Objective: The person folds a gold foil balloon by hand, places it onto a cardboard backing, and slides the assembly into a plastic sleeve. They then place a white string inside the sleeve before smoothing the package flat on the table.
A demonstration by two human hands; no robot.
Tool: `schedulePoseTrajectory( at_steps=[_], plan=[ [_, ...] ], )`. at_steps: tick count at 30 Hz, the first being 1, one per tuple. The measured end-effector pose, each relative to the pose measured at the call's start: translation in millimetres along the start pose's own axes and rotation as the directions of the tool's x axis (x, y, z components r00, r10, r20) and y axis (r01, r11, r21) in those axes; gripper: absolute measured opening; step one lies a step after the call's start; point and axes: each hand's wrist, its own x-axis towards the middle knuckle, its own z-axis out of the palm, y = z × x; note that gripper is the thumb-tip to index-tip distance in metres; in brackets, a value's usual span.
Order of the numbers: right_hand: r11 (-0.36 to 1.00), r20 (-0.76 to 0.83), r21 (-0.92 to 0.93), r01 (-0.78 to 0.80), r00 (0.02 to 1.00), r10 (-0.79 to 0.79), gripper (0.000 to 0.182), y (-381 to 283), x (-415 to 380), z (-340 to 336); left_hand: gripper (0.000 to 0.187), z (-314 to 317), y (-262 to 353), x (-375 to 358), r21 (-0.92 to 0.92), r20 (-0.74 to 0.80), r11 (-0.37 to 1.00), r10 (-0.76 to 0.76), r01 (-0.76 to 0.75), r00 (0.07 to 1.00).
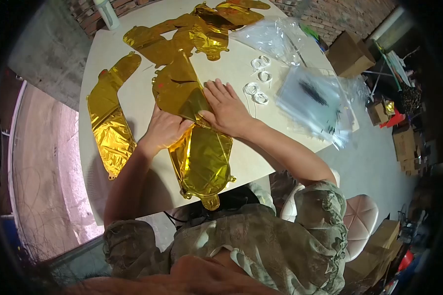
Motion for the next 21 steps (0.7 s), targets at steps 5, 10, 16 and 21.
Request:
schedulePoseTrajectory(
  at_steps=[5, 10, 16, 21],
  plan=[
    [0.996, 0.101, 0.061, -0.064, 0.993, 0.058, 0.060, -8.8, 11.5, 1.2, 0.054, 13.4, -5.1, -0.6, -0.139, -0.309, 0.981, 0.084, -0.132, 0.947],
    [0.950, 0.040, 0.296, 0.101, 0.992, -0.118, 0.056, 14.2, 1.3, -24.2, 0.051, 20.5, -7.9, 0.1, -0.066, -0.387, 0.986, 0.115, -0.151, 0.915],
    [0.978, 0.153, 0.185, 0.092, 0.981, -0.122, 0.080, -6.7, -36.0, -38.8, 0.050, 15.2, -3.5, -2.7, -0.096, -0.388, 0.987, 0.085, -0.132, 0.918],
    [0.981, -0.108, 0.193, 0.014, 0.994, 0.007, 0.074, -33.5, -35.9, -15.0, 0.051, 13.4, -2.1, -1.5, -0.119, -0.367, 0.987, 0.057, -0.107, 0.928]
  ],
)
